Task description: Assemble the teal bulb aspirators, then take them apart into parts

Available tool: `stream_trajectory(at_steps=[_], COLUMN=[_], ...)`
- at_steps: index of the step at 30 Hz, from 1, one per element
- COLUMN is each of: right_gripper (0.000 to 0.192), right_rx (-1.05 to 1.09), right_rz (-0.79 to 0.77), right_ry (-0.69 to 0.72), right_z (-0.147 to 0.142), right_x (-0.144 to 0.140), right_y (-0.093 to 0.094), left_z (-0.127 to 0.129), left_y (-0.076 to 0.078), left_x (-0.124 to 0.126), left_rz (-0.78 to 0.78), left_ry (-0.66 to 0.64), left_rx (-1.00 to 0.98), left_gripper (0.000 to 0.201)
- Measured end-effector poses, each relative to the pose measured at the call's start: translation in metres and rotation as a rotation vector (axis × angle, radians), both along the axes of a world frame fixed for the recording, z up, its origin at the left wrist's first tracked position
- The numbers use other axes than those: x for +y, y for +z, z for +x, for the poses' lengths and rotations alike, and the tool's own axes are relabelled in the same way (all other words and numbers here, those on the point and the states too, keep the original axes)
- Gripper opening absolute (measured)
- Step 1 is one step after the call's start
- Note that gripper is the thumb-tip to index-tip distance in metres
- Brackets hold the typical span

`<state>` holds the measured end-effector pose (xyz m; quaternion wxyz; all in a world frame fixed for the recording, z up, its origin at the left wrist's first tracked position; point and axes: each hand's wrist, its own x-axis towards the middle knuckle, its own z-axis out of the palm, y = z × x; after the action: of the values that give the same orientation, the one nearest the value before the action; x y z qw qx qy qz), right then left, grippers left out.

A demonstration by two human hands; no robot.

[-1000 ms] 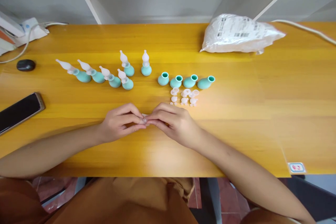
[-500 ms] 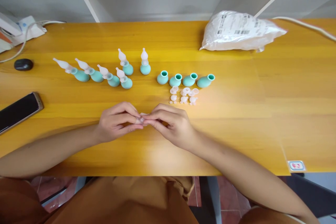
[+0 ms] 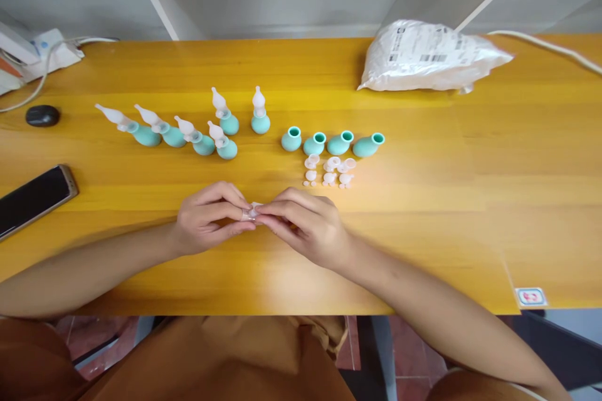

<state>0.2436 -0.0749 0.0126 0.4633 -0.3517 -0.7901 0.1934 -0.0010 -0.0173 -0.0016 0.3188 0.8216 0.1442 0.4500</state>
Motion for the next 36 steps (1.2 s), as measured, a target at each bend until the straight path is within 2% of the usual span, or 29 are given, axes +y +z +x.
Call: stream_trajectory(at_steps=[9,13,18,22,26,31,36], right_gripper=[0.039,0.040,0.045,0.043,0.050,0.054,0.046], right_rx=[-0.004,0.006,0.000,-0.019,-0.048,0.016,0.096], right_rz=[-0.040,-0.106,-0.168,-0.154,-0.156,-0.212,-0.298], right_ry=[0.035,0.056,0.116,0.153,0.169,0.151,0.111], right_z=[0.006,0.007,0.003,0.001,0.002,0.002,0.000], right_x=[0.004,0.006,0.006,0.006,0.006,0.007,0.007], right_y=[-0.005,-0.008,-0.011,-0.012,-0.014,-0.013,-0.008], left_z=[-0.002,-0.003,-0.004,-0.003,-0.003,-0.003,-0.004], left_y=[0.006,0.007,0.004,0.005,0.007,0.002,0.003], left_x=[0.003,0.005,0.004,0.004,0.005,0.007,0.008], left_rz=[-0.140,-0.195,-0.195,-0.210,-0.248,-0.237,-0.187], left_ry=[0.057,0.070,0.022,0.000,-0.024,-0.044,-0.020], left_rx=[0.028,0.056,0.074,0.088,0.110,0.103,0.107], left_gripper=[0.008,0.011,0.012,0.014,0.015,0.009,0.013])
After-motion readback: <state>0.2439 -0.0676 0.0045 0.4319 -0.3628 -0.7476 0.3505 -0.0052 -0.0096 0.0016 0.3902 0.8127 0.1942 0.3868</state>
